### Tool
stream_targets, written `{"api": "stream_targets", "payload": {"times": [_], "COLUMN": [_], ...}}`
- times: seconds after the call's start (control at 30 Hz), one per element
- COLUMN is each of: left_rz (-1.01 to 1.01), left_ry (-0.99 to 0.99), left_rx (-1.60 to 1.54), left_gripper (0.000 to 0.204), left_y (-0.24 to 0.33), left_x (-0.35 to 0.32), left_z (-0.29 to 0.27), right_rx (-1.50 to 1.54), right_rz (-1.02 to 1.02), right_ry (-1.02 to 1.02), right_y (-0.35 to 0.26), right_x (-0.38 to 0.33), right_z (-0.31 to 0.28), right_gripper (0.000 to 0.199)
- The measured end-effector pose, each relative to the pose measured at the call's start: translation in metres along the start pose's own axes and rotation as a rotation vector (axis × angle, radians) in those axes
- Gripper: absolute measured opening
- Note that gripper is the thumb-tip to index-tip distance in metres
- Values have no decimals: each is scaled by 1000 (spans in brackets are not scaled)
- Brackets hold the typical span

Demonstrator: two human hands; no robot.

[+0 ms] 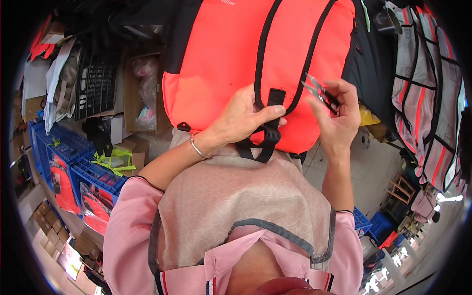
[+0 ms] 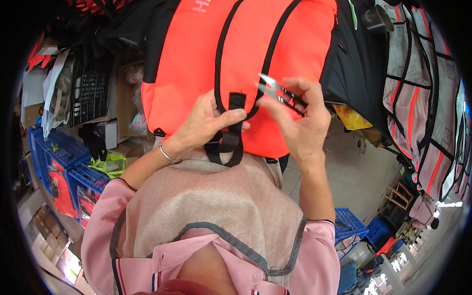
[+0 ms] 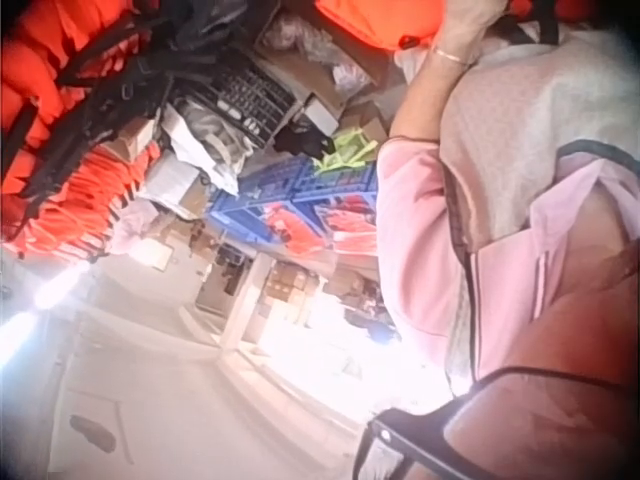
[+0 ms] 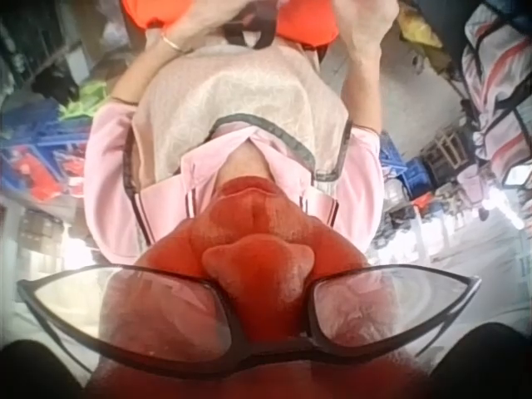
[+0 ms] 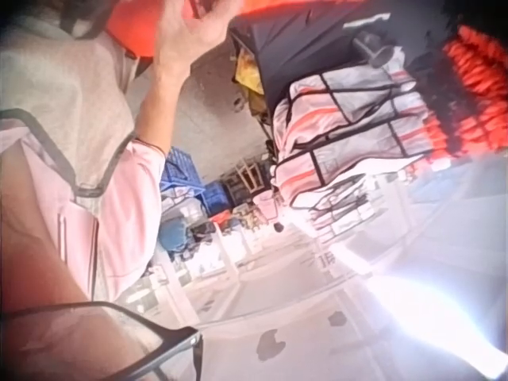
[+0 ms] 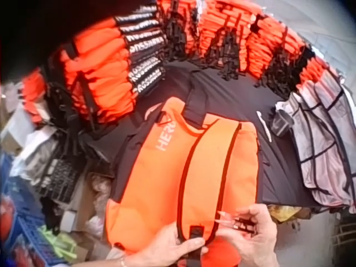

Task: Inspecting backpacks for quality, trimming threads with snips, and cleaning details with a brush.

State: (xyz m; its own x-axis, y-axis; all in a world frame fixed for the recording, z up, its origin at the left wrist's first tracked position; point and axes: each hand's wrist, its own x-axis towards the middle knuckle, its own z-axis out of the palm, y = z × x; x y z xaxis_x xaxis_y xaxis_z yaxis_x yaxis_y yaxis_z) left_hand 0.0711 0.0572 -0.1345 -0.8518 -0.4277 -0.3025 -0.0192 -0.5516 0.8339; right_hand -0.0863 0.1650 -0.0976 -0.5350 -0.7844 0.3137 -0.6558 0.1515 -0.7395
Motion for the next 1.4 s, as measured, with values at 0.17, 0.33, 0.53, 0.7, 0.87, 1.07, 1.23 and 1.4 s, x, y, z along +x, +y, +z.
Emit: {"api": "stream_targets", "payload": {"times": [0.17,0.33,0.53,0.7,0.87,1.07,1.23,1.4], "left_rz": [-150,18,32,8,435,1137,1278,888], "left_ry": [-6,-109,-126,-63,-101,-22,-273,-423], "left_rx": [-179,-65,108,186,1262,1673,1475,1261], "left_gripper": [25,27,25,34,25,16,40,31], "left_y": [-2,0,-7,-17,-9,51,36,13], "left_x": [2,7,13,21,28,26,74,91], "left_z": [4,4,3,12,13,14,7,-3], "right_rx": [-67,-15,209,837,679,933,748,285], "right_rz": [-161,-191,-11,144,553,543,566,287], "right_ry": [33,163,-98,-230,-45,104,51,204], "right_y": [0,5,4,59,18,19,-3,2], "right_x": [-26,-35,-32,-68,-47,-47,-47,-58], "right_z": [14,16,-13,-45,-5,-9,-18,-21], "right_gripper": [55,48,16,17,43,54,81,24]}}
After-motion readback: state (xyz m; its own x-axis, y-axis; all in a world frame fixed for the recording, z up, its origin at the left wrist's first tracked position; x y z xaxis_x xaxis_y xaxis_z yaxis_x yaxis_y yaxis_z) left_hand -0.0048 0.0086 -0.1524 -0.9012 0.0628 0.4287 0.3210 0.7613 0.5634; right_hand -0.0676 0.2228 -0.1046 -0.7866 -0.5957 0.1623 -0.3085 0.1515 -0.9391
